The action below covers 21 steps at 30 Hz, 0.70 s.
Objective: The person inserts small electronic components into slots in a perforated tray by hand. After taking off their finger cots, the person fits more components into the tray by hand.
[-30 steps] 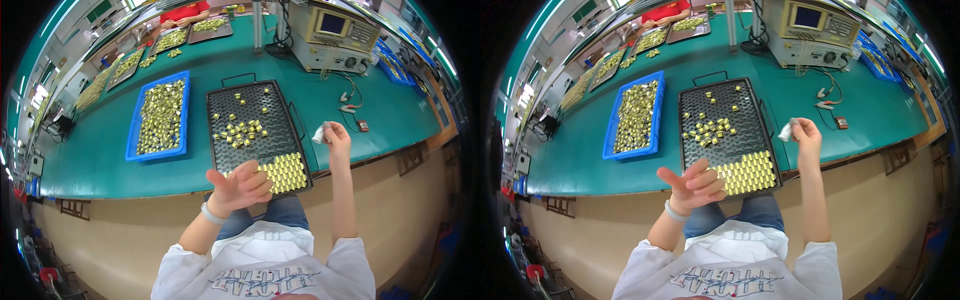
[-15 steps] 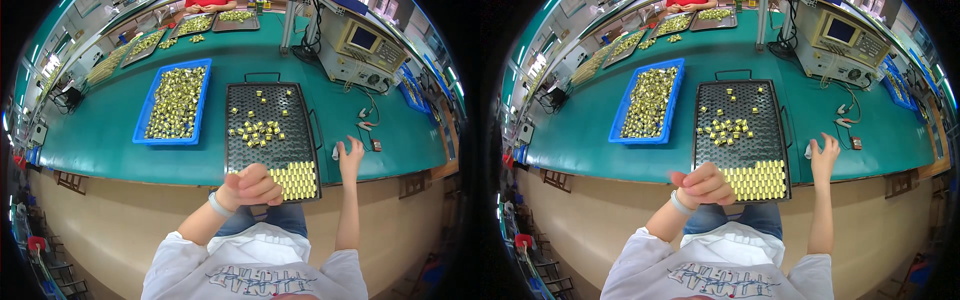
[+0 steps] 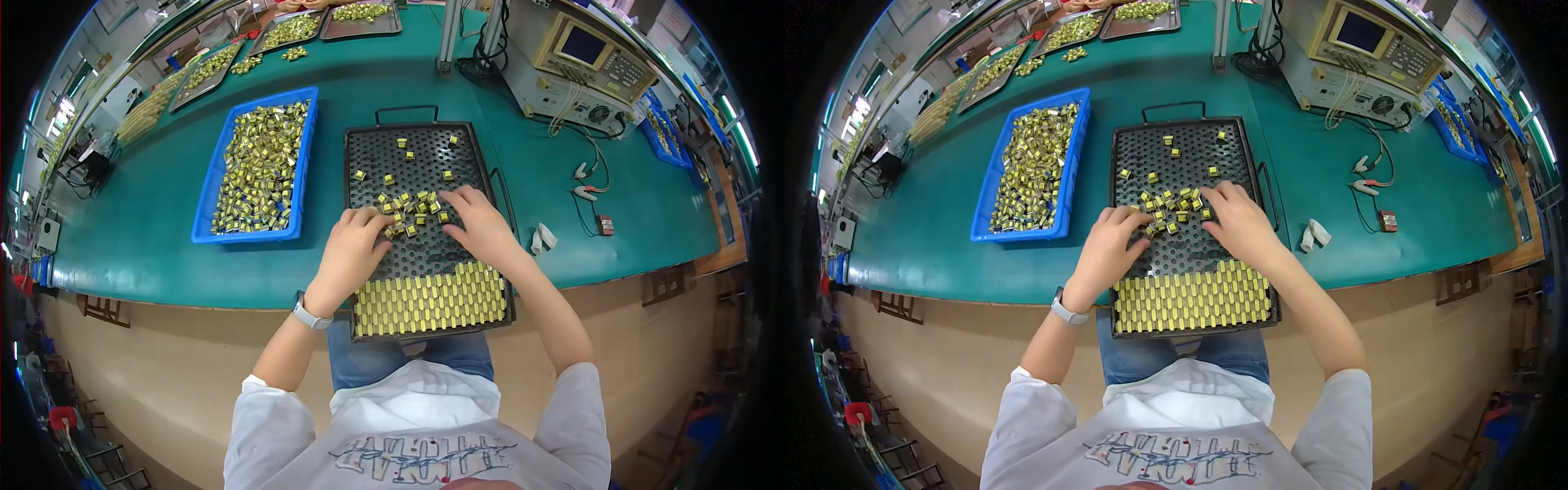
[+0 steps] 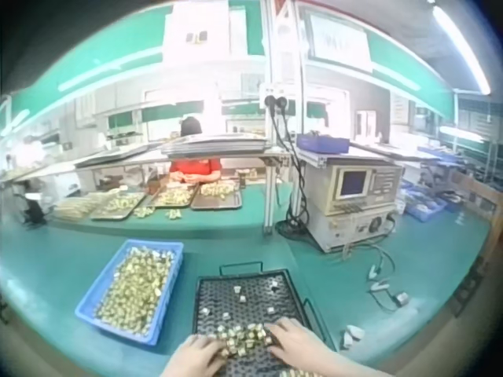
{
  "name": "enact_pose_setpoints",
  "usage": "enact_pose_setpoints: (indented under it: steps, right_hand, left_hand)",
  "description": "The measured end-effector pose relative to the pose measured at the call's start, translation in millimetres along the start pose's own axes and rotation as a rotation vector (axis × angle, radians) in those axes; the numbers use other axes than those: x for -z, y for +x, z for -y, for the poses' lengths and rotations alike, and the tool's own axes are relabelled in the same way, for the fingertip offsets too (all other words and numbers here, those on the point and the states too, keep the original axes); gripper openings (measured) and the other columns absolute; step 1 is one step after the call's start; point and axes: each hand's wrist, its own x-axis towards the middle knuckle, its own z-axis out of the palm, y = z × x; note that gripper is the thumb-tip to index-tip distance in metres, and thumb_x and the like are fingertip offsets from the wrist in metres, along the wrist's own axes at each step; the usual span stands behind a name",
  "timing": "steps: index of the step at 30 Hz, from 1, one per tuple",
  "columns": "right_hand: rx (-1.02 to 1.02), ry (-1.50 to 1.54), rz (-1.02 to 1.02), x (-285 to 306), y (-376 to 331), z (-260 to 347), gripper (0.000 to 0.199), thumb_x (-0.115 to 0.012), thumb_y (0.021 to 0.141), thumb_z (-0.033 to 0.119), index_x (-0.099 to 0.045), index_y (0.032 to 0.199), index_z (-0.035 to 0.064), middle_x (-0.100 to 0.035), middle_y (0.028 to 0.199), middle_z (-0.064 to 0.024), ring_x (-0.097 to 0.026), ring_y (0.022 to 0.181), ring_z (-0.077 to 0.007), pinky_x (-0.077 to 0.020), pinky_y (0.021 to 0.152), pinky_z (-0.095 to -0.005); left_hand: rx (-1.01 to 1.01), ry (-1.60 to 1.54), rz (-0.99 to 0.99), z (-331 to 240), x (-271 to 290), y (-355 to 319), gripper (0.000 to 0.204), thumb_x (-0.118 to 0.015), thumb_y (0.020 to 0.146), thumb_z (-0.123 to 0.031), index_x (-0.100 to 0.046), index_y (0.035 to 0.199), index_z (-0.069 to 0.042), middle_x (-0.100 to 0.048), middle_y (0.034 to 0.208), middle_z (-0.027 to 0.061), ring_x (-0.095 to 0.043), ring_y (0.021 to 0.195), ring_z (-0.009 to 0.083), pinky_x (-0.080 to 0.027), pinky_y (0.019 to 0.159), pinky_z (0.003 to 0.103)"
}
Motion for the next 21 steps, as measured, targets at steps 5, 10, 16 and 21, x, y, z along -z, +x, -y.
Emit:
enact_pose_setpoints:
  steps: [5,10,16,21]
  right_hand:
    - [-0.019,0.071,0.058,-25.1,20.4,0.5,0.057,-0.080,0.088,0.007,-0.059,0.142,0.0046,-0.060,0.127,-0.0142,-0.061,0.120,-0.0366,-0.0535,0.103,-0.0443]
    - [0.049,0.095,0.158,-28.3,14.2,9.1,0.052,-0.074,0.088,-0.006,-0.061,0.137,0.0081,-0.060,0.127,-0.0145,-0.062,0.121,-0.0380,-0.0542,0.101,-0.0449]
    - [-0.034,0.296,0.097,-20.9,-1.8,21.6,0.042,-0.071,0.089,-0.007,-0.065,0.129,0.0054,-0.061,0.124,-0.0152,-0.064,0.118,-0.0383,-0.0548,0.100,-0.0449]
    - [0.007,0.175,0.016,-23.2,-11.0,10.7,0.031,-0.072,0.091,-0.003,-0.067,0.121,0.0033,-0.062,0.121,-0.0145,-0.066,0.111,-0.0385,-0.0565,0.095,-0.0452]
  left_hand:
    - [0.034,-0.087,0.055,-3.0,-10.9,-1.5,0.048,-0.085,0.084,-0.011,-0.071,0.129,-0.011,-0.063,0.121,0.0100,-0.060,0.115,0.0342,-0.051,0.100,0.045]
    - [-0.091,0.007,0.009,-2.1,-18.4,5.8,0.046,-0.087,0.080,-0.011,-0.071,0.123,-0.010,-0.063,0.120,0.0091,-0.059,0.117,0.0322,-0.051,0.100,0.045]
    - [-0.108,0.031,0.022,-8.2,-24.5,10.9,0.040,-0.089,0.078,-0.016,-0.071,0.113,-0.009,-0.063,0.121,0.0071,-0.059,0.117,0.0314,-0.050,0.101,0.045]
    - [-0.185,0.037,0.043,-9.4,-31.9,14.6,0.038,-0.089,0.078,-0.018,-0.071,0.110,-0.009,-0.063,0.120,0.0068,-0.059,0.117,0.0306,-0.050,0.101,0.045]
